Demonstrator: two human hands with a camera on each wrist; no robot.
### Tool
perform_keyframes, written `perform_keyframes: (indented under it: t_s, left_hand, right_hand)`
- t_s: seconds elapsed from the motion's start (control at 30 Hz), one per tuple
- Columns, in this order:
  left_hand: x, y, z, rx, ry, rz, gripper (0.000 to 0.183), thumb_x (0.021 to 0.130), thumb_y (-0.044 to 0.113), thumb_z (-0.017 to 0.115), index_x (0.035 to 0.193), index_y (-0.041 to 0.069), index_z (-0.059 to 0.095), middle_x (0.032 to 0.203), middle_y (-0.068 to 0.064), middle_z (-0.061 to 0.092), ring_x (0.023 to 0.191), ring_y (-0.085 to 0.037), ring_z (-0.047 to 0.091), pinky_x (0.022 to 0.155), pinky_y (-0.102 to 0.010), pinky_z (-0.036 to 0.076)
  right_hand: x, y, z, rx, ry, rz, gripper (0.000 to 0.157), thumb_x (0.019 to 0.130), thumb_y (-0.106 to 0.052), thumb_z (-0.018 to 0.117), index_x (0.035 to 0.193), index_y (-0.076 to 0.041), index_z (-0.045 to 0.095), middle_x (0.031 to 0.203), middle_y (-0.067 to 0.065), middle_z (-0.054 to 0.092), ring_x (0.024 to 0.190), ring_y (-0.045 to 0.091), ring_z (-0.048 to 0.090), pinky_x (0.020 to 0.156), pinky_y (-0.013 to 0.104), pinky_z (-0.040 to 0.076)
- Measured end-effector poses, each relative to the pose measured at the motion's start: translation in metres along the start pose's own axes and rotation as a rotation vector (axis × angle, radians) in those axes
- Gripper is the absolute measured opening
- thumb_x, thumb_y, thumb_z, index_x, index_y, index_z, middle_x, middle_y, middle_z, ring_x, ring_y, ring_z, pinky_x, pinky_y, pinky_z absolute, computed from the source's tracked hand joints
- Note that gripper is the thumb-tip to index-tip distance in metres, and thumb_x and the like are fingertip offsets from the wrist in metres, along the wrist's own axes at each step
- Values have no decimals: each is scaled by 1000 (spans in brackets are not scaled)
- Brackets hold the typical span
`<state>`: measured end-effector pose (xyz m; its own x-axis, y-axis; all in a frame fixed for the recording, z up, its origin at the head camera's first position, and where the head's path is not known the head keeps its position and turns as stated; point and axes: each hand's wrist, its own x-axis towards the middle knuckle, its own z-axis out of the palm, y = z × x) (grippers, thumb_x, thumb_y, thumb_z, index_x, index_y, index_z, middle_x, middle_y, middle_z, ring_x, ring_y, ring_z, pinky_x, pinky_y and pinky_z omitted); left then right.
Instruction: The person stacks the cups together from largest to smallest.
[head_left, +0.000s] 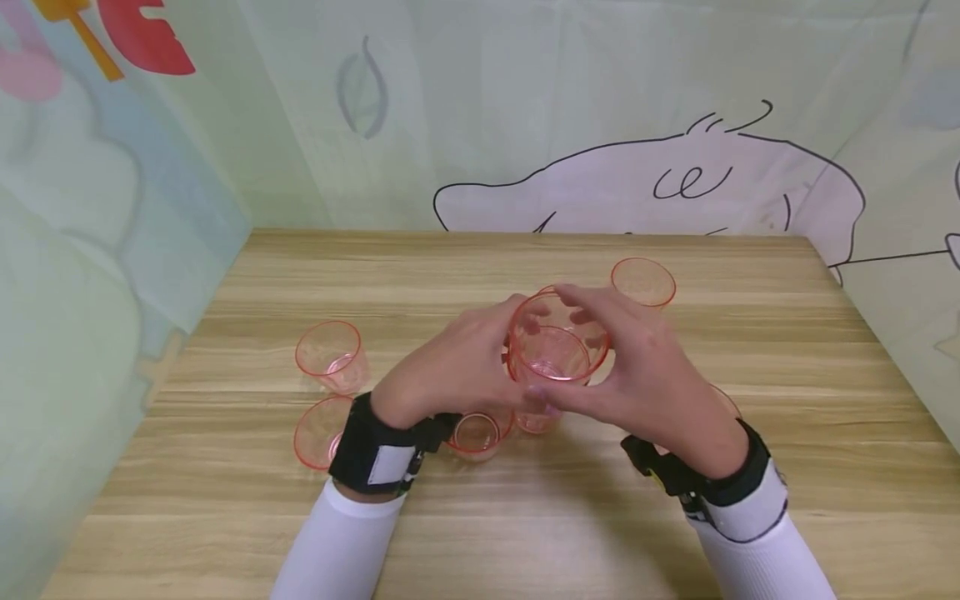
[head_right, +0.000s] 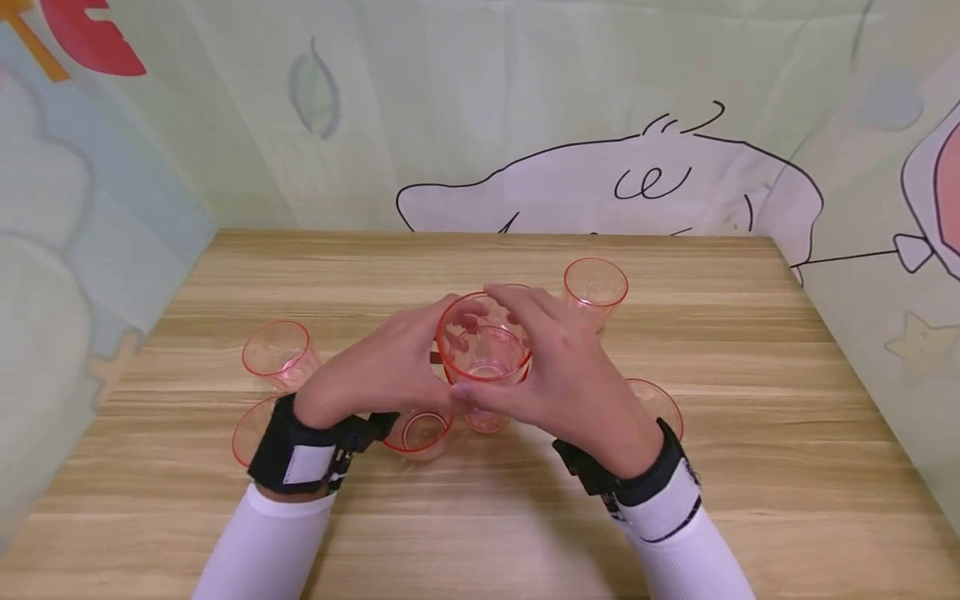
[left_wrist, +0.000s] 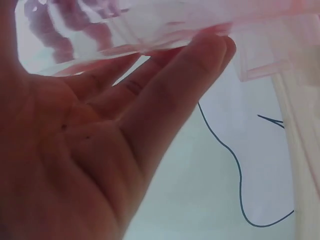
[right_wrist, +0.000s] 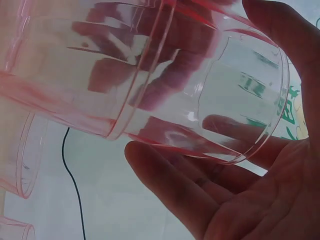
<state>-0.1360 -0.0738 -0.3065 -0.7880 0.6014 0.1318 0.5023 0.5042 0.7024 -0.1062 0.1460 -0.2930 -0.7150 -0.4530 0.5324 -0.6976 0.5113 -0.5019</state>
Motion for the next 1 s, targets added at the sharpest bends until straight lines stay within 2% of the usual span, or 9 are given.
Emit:
perform_keyframes:
  t_s: [0.2, 0.33, 0.47, 0.57, 0.63, 0.7, 0.77, 0.87, 1.0]
  left_hand:
    - [1, 3, -1, 7, -3, -6, 86, 70, 47, 89, 141, 17, 50, 121, 0, 65, 107, -14, 62, 90, -33, 52]
    - [4, 3, 0, -10, -6, 4, 91, 71, 48, 89, 146, 18, 46, 125, 1, 65, 111, -12, 61, 93, -32, 50]
    - [5, 1, 3, -65, -6, 22, 92, 72, 42, 89, 148, 19, 43, 129, 4, 63, 116, -12, 60, 95, -31, 49]
    - [4, 0, 4, -104, 1, 24, 89, 73, 38, 90, 146, 18, 45, 127, 4, 65, 115, -13, 62, 93, -32, 51]
    - [3, -1, 4, -116, 10, 18, 86, 72, 38, 90, 144, 18, 48, 123, 2, 66, 113, -14, 62, 92, -32, 51]
    - [3, -2, 5, -120, 18, 8, 84, 72, 40, 90, 142, 19, 49, 121, 1, 67, 111, -14, 63, 91, -32, 52]
    - [3, -2, 4, -122, 26, 4, 83, 72, 40, 90, 141, 19, 50, 119, -1, 68, 110, -15, 64, 91, -32, 52]
    - [3, -2, 4, -121, 27, 5, 81, 72, 37, 90, 139, 19, 51, 117, -1, 69, 108, -15, 64, 91, -33, 52]
    - [4, -2, 4, -121, 22, 0, 77, 73, 35, 90, 137, 17, 51, 115, 0, 69, 105, -15, 65, 89, -33, 52]
  right_hand:
    - [-2, 4, -1, -11, -18, 0, 88, 66, -39, 95, 139, -8, 57, 126, 8, 66, 108, 22, 65, 85, 44, 55]
    - [-3, 6, -2, -6, -36, 23, 89, 67, -40, 95, 141, -9, 55, 127, 8, 65, 112, 22, 64, 88, 45, 54]
    - [-4, 7, -5, 21, -69, 66, 96, 65, -41, 95, 144, -9, 52, 133, 7, 62, 117, 22, 63, 90, 42, 54]
    - [-5, 11, -9, 69, -130, 108, 100, 66, -40, 95, 148, -8, 47, 138, 5, 59, 117, 21, 63, 93, 40, 53]
    - [-5, 15, -14, 101, -174, 148, 98, 69, -39, 93, 150, -10, 46, 141, 3, 57, 117, 19, 63, 95, 40, 52]
    - [-6, 19, -21, 144, -187, 184, 91, 73, -32, 92, 150, -11, 46, 141, 4, 56, 117, 20, 62, 97, 41, 51]
    - [-7, 23, -30, 173, -162, 205, 82, 78, -22, 90, 148, -12, 48, 140, 4, 58, 118, 20, 61, 97, 41, 52]
    - [-9, 29, -41, 171, -76, 173, 72, 80, -6, 85, 145, -9, 53, 134, 8, 62, 117, 22, 62, 94, 38, 53]
    - [-11, 32, -50, 113, -7, 153, 65, 84, -4, 81, 144, -13, 56, 129, 4, 65, 115, 16, 62, 92, 29, 53]
